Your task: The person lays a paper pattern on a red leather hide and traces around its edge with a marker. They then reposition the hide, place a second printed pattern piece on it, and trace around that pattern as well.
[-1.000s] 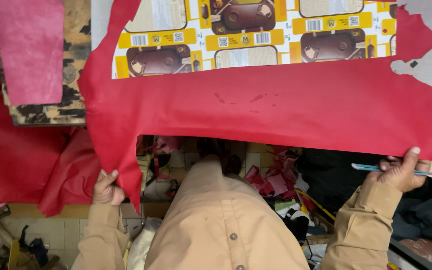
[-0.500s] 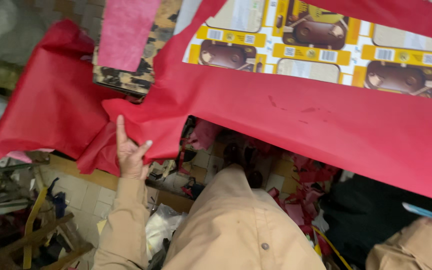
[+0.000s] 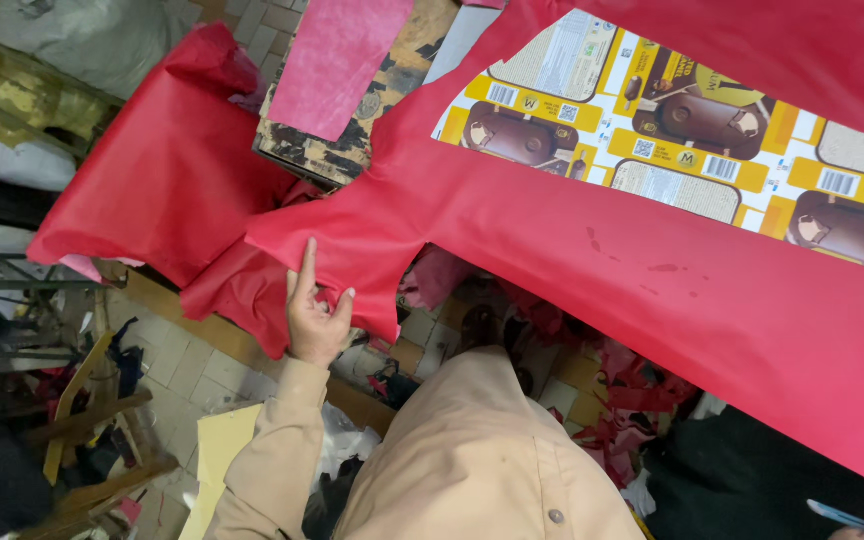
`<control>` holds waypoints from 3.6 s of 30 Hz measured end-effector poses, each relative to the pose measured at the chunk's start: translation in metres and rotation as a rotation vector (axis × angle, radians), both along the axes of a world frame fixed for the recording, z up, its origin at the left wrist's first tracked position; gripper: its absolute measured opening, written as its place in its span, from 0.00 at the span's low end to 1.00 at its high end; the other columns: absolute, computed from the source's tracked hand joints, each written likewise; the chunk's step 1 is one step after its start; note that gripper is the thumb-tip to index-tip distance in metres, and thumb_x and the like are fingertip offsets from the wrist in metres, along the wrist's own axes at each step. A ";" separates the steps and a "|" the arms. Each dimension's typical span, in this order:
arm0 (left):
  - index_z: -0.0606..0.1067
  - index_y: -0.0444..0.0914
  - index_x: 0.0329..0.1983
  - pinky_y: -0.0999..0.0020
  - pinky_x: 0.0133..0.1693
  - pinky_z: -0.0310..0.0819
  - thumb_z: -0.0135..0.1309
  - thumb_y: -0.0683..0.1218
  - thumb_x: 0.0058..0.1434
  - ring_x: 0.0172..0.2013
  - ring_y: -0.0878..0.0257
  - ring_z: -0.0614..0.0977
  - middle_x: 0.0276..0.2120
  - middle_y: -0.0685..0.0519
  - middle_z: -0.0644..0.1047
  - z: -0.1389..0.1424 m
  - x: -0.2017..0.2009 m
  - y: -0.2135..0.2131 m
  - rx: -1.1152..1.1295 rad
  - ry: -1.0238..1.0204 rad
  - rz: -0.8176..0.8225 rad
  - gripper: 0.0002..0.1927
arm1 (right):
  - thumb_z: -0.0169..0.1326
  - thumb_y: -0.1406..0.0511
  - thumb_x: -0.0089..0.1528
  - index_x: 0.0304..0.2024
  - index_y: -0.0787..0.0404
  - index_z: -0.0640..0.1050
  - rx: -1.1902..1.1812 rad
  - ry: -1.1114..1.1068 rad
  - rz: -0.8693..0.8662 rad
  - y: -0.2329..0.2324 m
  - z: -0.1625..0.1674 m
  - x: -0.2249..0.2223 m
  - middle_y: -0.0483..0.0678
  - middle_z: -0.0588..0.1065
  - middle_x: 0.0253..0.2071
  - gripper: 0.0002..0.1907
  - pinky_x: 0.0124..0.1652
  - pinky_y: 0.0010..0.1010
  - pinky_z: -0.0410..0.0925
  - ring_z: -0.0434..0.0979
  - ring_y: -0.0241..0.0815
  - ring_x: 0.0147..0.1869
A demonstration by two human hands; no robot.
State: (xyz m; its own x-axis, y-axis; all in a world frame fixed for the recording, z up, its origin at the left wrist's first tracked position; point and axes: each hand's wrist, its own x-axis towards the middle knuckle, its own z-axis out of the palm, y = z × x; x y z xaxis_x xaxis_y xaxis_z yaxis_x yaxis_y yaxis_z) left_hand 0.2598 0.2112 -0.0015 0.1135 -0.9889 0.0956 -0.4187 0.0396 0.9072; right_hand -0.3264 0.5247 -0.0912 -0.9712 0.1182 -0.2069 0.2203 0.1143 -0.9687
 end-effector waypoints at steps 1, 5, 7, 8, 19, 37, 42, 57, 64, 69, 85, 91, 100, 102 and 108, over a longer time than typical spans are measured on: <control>0.57 0.41 0.78 0.73 0.40 0.74 0.59 0.31 0.53 0.46 0.60 0.73 0.68 0.42 0.62 0.001 -0.003 0.001 0.010 -0.085 0.029 0.49 | 0.49 0.71 0.74 0.56 0.68 0.75 0.021 -0.031 0.005 0.001 -0.001 0.002 0.57 0.80 0.45 0.09 0.37 0.31 0.64 0.77 0.43 0.38; 0.56 0.40 0.73 0.62 0.48 0.76 0.66 0.33 0.43 0.56 0.49 0.69 0.70 0.34 0.44 0.006 -0.021 0.003 0.011 -0.128 0.225 0.53 | 0.48 0.71 0.74 0.57 0.69 0.75 0.154 -0.214 0.097 -0.009 -0.005 0.016 0.57 0.79 0.46 0.11 0.39 0.32 0.65 0.76 0.43 0.39; 0.62 0.37 0.71 0.52 0.54 0.70 0.70 0.36 0.42 0.61 0.39 0.65 0.69 0.30 0.49 0.014 -0.032 0.002 -0.190 -0.412 0.247 0.51 | 0.47 0.71 0.74 0.58 0.70 0.75 0.261 -0.321 0.241 -0.034 -0.008 0.028 0.57 0.79 0.46 0.12 0.41 0.33 0.66 0.76 0.44 0.40; 0.64 0.35 0.70 0.48 0.57 0.68 0.72 0.37 0.41 0.64 0.33 0.63 0.69 0.28 0.51 0.019 -0.038 -0.003 -0.293 -0.553 0.249 0.50 | 0.46 0.71 0.74 0.58 0.70 0.75 0.304 -0.360 0.311 -0.048 -0.009 0.037 0.57 0.79 0.46 0.13 0.41 0.33 0.66 0.76 0.44 0.40; 0.73 0.39 0.63 0.51 0.57 0.73 0.65 0.47 0.56 0.57 0.45 0.75 0.57 0.45 0.75 0.082 -0.156 -0.185 -0.329 -0.440 -0.433 0.30 | 0.44 0.72 0.73 0.60 0.72 0.75 -0.325 0.102 1.053 -0.267 0.128 0.176 0.57 0.77 0.51 0.15 0.56 0.38 0.70 0.78 0.47 0.53; 0.45 0.49 0.78 0.27 0.50 0.71 0.57 0.72 0.57 0.71 0.31 0.44 0.75 0.36 0.41 0.110 -0.252 -0.297 0.314 -1.053 -0.835 0.55 | 0.43 0.64 0.73 0.56 0.67 0.77 -0.359 -0.121 1.228 -0.548 0.132 0.122 0.46 0.74 0.36 0.17 0.44 0.30 0.71 0.75 0.37 0.40; 0.43 0.48 0.79 0.25 0.47 0.71 0.51 0.74 0.59 0.71 0.28 0.40 0.75 0.34 0.38 0.105 -0.255 -0.309 0.327 -1.124 -0.845 0.54 | 0.51 0.67 0.71 0.56 0.66 0.81 -0.117 -0.155 1.437 -0.635 0.137 0.118 0.49 0.74 0.34 0.15 0.35 0.30 0.69 0.71 0.39 0.34; 0.57 0.37 0.73 0.16 0.52 0.61 0.40 0.73 0.63 0.69 0.41 0.55 0.71 0.44 0.56 0.006 -0.245 -0.293 0.206 -1.077 -0.772 0.46 | 0.63 0.71 0.51 0.41 0.59 0.85 -0.219 1.035 2.629 -0.740 0.113 0.270 0.48 0.75 0.33 0.15 0.35 0.40 0.73 0.78 0.49 0.39; 0.56 0.39 0.73 0.18 0.50 0.63 0.42 0.73 0.62 0.67 0.40 0.57 0.68 0.42 0.58 0.006 -0.234 -0.292 0.154 -1.121 -0.745 0.46 | 0.61 0.69 0.41 0.43 0.61 0.84 -0.283 1.097 2.828 -0.753 0.104 0.292 0.49 0.75 0.33 0.25 0.36 0.41 0.73 0.76 0.51 0.41; 0.55 0.41 0.73 0.16 0.49 0.62 0.43 0.72 0.61 0.68 0.40 0.55 0.69 0.43 0.57 0.009 -0.237 -0.296 0.204 -1.101 -0.782 0.45 | 0.61 0.67 0.40 0.38 0.66 0.82 -0.359 1.266 2.801 -0.750 0.107 0.296 0.53 0.73 0.34 0.22 0.38 0.42 0.72 0.74 0.54 0.43; 0.51 0.43 0.77 0.09 0.44 0.63 0.47 0.70 0.62 0.69 0.40 0.48 0.69 0.43 0.53 0.012 -0.262 -0.321 0.339 -1.054 -0.923 0.48 | 0.59 0.69 0.40 0.39 0.67 0.82 -0.158 1.242 2.567 -0.779 0.108 0.228 0.52 0.72 0.32 0.23 0.34 0.42 0.72 0.74 0.53 0.41; 0.47 0.44 0.77 0.14 0.41 0.72 0.43 0.74 0.60 0.74 0.34 0.37 0.74 0.37 0.43 0.026 -0.260 -0.337 0.306 -1.136 -0.961 0.51 | 0.61 0.71 0.41 0.39 0.65 0.83 -0.091 1.244 2.445 -0.783 0.108 0.206 0.51 0.72 0.31 0.21 0.31 0.41 0.70 0.73 0.52 0.37; 0.49 0.46 0.78 0.11 0.43 0.70 0.46 0.73 0.60 0.73 0.35 0.37 0.76 0.41 0.40 0.036 -0.270 -0.347 0.345 -1.087 -0.982 0.49 | 0.60 0.71 0.40 0.39 0.66 0.82 -0.023 1.225 2.368 -0.788 0.116 0.171 0.51 0.72 0.31 0.21 0.32 0.42 0.71 0.74 0.54 0.39; 0.49 0.47 0.78 0.11 0.44 0.69 0.47 0.73 0.60 0.73 0.35 0.36 0.76 0.41 0.39 0.037 -0.272 -0.348 0.363 -1.078 -0.986 0.49 | 0.60 0.72 0.41 0.39 0.65 0.82 0.000 1.227 2.349 -0.789 0.118 0.162 0.51 0.72 0.32 0.20 0.32 0.42 0.71 0.74 0.53 0.40; 0.49 0.47 0.79 0.14 0.43 0.70 0.47 0.72 0.60 0.73 0.34 0.35 0.77 0.38 0.35 0.040 -0.276 -0.353 0.396 -1.092 -1.005 0.49 | 0.61 0.73 0.45 0.37 0.64 0.83 0.017 1.240 2.292 -0.795 0.119 0.141 0.51 0.72 0.31 0.16 0.32 0.42 0.70 0.74 0.52 0.39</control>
